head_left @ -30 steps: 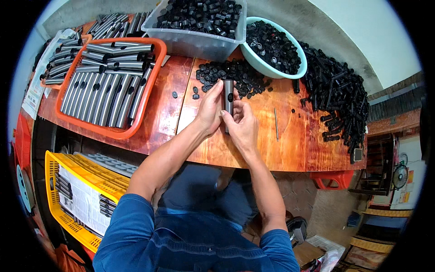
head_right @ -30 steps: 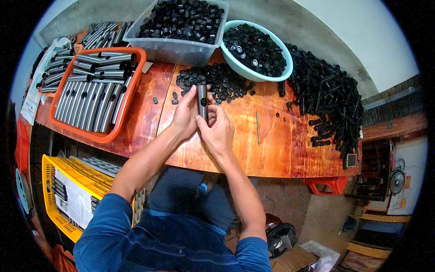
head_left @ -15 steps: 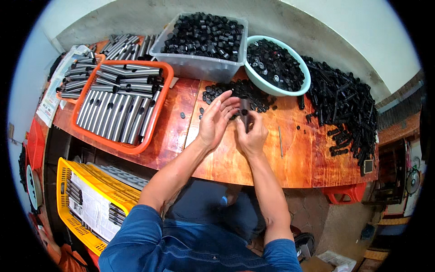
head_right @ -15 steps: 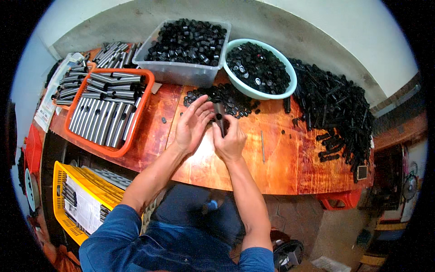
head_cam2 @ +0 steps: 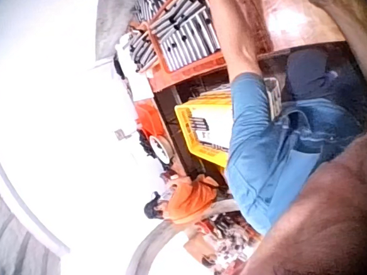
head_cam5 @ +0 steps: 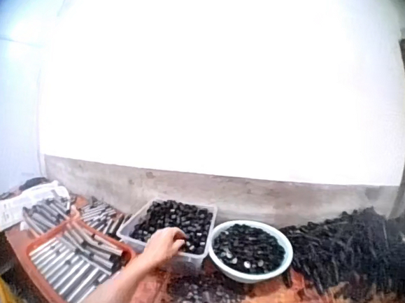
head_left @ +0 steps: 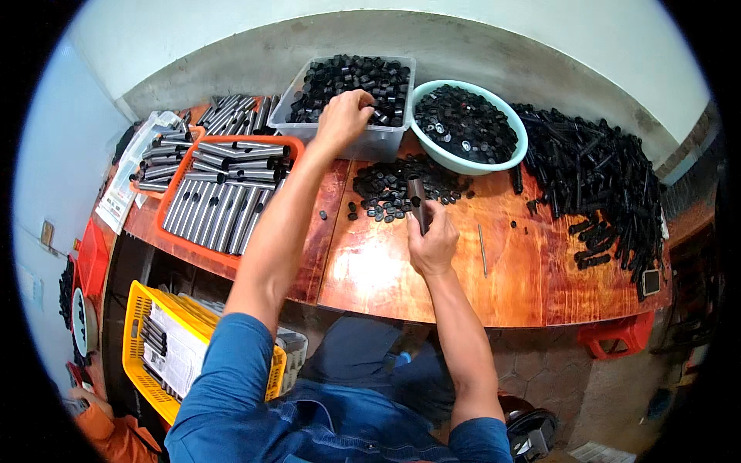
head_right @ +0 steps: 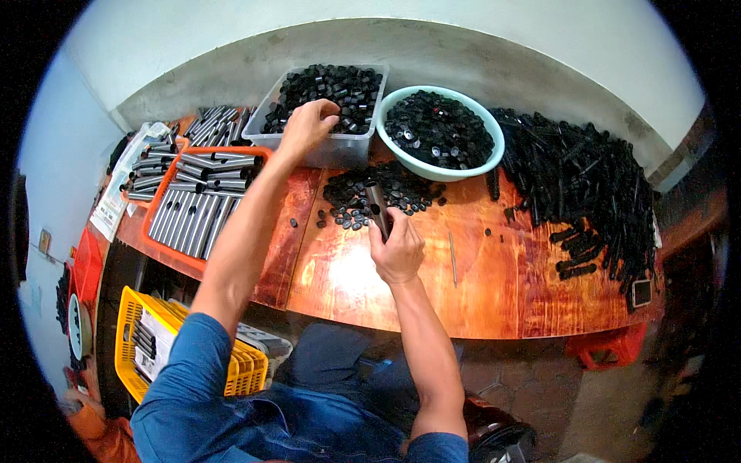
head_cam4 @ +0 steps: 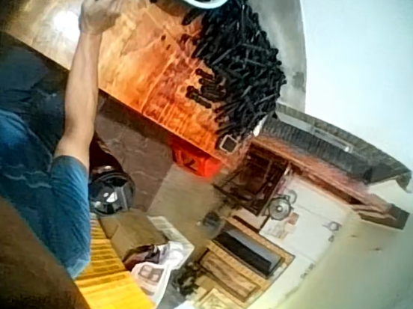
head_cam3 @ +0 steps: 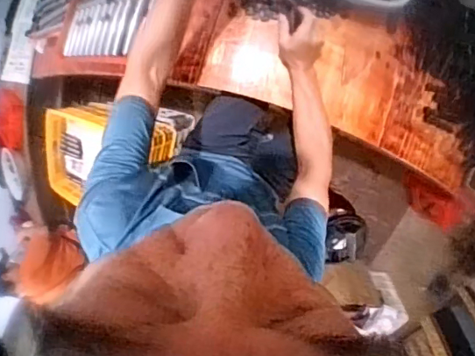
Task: The person assembles metal rods with black plastic components at a workbench. They pick up a rod, attach a plastic piece, and place the assembled unit into a yellow basket. The process is repeated with multiple rods and components.
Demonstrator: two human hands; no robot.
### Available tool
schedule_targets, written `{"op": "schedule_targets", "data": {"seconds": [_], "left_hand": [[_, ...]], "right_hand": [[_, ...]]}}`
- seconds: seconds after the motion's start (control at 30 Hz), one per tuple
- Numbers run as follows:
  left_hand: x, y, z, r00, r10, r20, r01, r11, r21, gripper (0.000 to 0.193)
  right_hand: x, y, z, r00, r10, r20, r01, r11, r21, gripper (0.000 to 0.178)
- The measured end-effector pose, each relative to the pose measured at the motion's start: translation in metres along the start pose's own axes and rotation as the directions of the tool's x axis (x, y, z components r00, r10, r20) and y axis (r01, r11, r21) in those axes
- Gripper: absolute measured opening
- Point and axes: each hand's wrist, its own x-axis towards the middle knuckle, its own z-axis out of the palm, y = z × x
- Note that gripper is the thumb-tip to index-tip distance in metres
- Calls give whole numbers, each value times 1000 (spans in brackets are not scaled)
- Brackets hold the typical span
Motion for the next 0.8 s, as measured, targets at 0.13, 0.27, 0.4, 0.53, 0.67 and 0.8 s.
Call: {"op": "schedule_targets", "data": {"seconds": [0.13,0.27,0.4,0.53,0.67,0.8], "left_hand": [[49,-27,1,864,-247,439,121,948,295,28],[69,-49,14,850,-96,517,-156,893,422,22],[72,-44,18,844,-99,528,-176,877,447,21],[55,-25,5,915,47,400,-192,924,330,25],[51,-42,2,932,144,333,-246,925,289,25],[49,-45,2,928,89,362,-191,948,256,29]], "right_hand": [[1,2,-3,999,23,-26,-22,999,28,35],[3,3,-4,999,-6,-45,7,999,31,34],[5,3,-10,999,42,25,-43,999,24,33],[5,4,-12,1000,5,-2,-5,999,43,33],[4,7,-10,1000,-6,26,5,999,52,34],[4,8,-7,999,-39,-9,39,998,56,32]]}}
